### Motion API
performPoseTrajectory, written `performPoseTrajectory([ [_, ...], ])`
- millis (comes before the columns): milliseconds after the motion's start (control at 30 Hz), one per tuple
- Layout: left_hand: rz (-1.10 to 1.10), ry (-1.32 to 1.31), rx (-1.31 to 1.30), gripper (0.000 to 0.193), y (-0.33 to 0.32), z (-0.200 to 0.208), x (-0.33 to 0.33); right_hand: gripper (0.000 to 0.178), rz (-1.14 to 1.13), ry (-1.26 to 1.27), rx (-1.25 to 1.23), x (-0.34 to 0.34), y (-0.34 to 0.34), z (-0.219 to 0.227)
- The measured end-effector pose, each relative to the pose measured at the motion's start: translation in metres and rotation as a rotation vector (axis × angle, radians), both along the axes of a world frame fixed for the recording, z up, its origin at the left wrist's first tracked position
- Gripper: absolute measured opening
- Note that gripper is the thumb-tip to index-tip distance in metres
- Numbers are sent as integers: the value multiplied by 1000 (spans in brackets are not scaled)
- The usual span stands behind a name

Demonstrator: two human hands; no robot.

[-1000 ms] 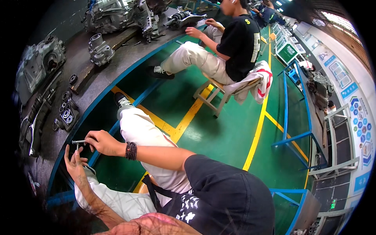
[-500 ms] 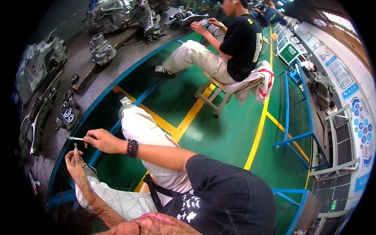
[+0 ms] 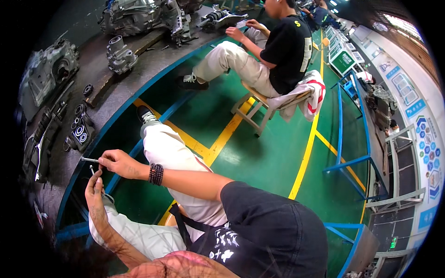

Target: The person holds and compares metal bolts by hand, slides washers onto one of the bolts, and turns the metal pieces together while sitting at a workbench.

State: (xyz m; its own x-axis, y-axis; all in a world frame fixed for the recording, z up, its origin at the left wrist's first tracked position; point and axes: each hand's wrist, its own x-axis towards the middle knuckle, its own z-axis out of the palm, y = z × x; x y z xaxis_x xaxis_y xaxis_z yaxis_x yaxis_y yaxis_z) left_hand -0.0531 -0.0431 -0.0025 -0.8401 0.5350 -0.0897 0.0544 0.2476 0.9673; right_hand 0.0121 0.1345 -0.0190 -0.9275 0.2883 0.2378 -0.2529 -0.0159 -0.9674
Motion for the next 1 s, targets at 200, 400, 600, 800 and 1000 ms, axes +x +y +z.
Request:
performPoseTrajectory([
  [200,-104,2,23,29,2,0,0,31,8,-28,130,3,9,1],
  [400,-74,14,84,21,5,1,4,33,99,52,-125,7,6,6],
  [600,-31,-5,243,13,-8,0,0,33,88,10,-184,2,3,9],
  [800,-8,-41,246,11,5,14,9,34,41,-196,-175,-3,13,-2],
  [1000,-69,-10,220,9,6,10,4,33,198,-323,-166,7,24,11],
])
